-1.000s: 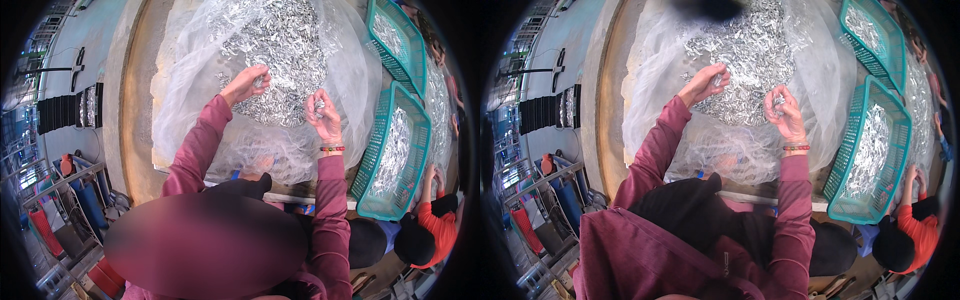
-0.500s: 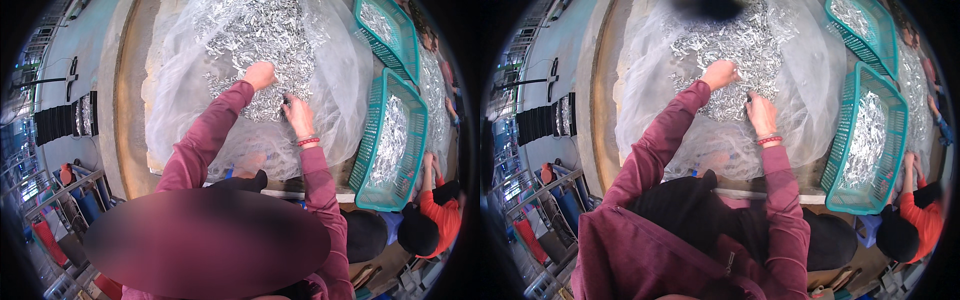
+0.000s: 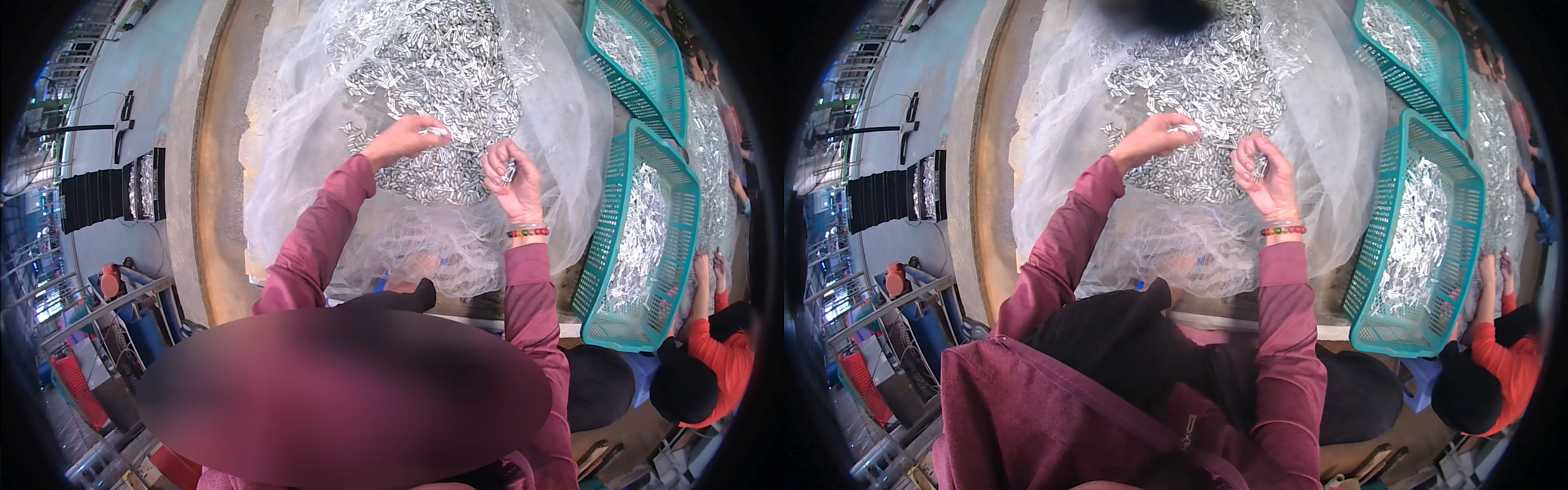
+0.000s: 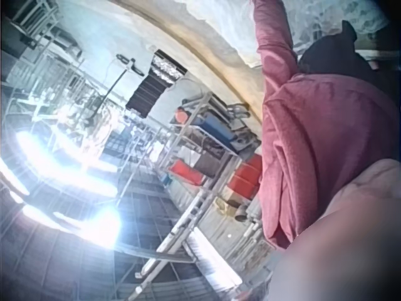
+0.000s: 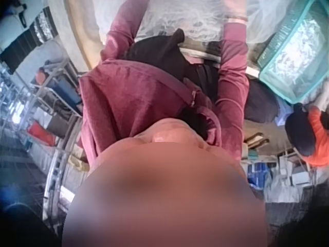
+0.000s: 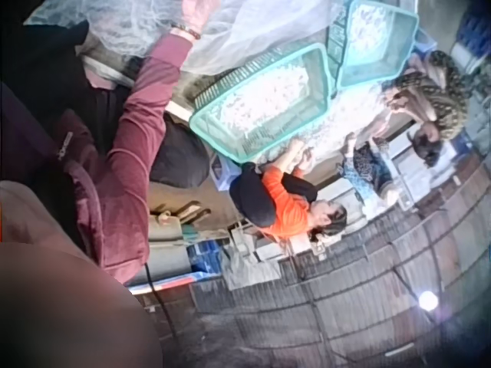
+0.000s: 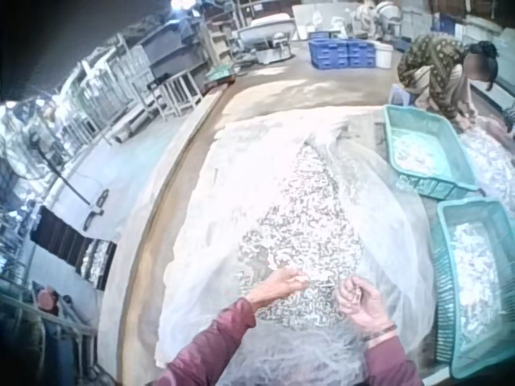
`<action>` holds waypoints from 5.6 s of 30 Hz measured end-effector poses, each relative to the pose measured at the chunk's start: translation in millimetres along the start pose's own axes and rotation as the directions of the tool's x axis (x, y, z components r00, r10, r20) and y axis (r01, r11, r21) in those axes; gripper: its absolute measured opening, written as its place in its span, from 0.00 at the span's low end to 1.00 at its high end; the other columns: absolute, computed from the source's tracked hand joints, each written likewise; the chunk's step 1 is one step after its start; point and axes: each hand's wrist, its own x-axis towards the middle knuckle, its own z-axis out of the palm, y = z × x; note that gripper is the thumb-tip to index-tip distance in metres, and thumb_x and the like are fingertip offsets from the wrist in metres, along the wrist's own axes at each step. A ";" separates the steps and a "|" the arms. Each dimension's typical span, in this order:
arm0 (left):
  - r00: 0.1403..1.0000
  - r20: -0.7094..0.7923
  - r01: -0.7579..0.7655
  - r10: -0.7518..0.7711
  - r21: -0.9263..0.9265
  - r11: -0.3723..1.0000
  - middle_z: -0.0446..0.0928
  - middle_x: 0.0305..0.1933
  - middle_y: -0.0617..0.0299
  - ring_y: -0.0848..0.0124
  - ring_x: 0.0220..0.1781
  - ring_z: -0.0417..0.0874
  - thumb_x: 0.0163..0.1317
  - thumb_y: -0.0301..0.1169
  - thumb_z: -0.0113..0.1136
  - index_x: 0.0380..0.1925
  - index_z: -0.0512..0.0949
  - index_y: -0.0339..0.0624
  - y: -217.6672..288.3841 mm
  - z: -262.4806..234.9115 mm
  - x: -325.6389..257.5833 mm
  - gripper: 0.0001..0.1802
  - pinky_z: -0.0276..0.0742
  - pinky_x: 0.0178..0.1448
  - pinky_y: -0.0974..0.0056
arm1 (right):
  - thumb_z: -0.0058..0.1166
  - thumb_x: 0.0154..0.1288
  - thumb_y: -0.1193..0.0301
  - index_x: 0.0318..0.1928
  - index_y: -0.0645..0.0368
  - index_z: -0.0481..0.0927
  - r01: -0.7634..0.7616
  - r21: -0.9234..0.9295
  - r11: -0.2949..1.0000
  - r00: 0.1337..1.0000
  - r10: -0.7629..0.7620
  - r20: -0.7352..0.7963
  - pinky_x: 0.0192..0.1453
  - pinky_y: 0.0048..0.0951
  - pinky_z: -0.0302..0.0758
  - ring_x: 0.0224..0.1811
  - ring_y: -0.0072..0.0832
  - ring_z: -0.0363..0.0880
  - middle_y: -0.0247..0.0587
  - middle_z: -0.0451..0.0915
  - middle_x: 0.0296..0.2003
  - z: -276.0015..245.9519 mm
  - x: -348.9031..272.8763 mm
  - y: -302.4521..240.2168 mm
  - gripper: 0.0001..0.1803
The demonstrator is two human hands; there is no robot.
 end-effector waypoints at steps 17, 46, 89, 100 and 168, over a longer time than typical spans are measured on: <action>0.998 -0.007 0.045 -0.057 -0.522 0.852 0.72 0.40 0.69 0.77 0.41 0.74 0.65 0.37 0.55 0.41 0.74 0.42 -10.7 -10.5 -14.6 0.11 0.69 0.32 0.74 | 0.52 0.63 0.57 0.29 0.66 0.73 -0.299 -0.905 -0.302 0.914 -0.362 -0.181 0.33 0.45 0.70 0.26 0.52 0.74 0.57 0.76 0.21 -20.7 8.1 50.4 0.21; 0.924 0.000 -0.213 0.381 0.829 0.517 0.78 0.33 0.56 0.55 0.37 0.80 0.53 0.32 0.63 0.34 0.83 0.50 -38.3 7.7 -5.4 0.07 0.75 0.41 0.55 | 0.54 0.62 0.74 0.30 0.57 0.69 -0.178 -0.415 0.892 0.979 0.117 -0.169 0.15 0.12 0.51 0.19 0.15 0.65 0.31 0.69 0.21 6.0 -0.9 8.2 0.07; 0.997 0.072 0.058 -0.012 -0.687 0.725 0.63 0.26 0.67 0.80 0.24 0.64 0.62 0.34 0.50 0.29 0.67 0.41 -10.5 -30.3 -32.9 0.09 0.58 0.18 0.76 | 0.52 0.60 0.69 0.47 0.63 0.73 -0.037 -0.533 0.845 0.979 -0.076 -0.189 0.19 0.20 0.62 0.22 0.26 0.69 0.35 0.72 0.22 -8.4 10.4 -22.5 0.16; 0.981 0.037 -0.123 0.193 -0.651 0.749 0.66 0.22 0.71 0.80 0.23 0.65 0.63 0.35 0.55 0.44 0.74 0.34 19.6 -50.9 -28.5 0.16 0.55 0.18 0.79 | 0.50 0.62 0.67 0.40 0.63 0.75 -0.271 -0.818 -0.508 0.954 -0.251 -0.161 0.40 0.50 0.74 0.37 0.55 0.79 0.58 0.80 0.29 -38.3 47.3 51.1 0.12; 0.886 -0.315 -0.110 0.341 0.570 0.814 0.82 0.33 0.54 0.61 0.33 0.82 0.55 0.33 0.61 0.39 0.81 0.42 45.2 -22.8 -12.3 0.12 0.76 0.42 0.61 | 0.39 0.70 0.64 0.53 0.71 0.69 0.697 -0.599 0.393 0.220 -0.913 -0.343 0.61 0.43 0.68 0.58 0.45 0.69 0.60 0.71 0.52 0.9 -203.4 -203.6 0.21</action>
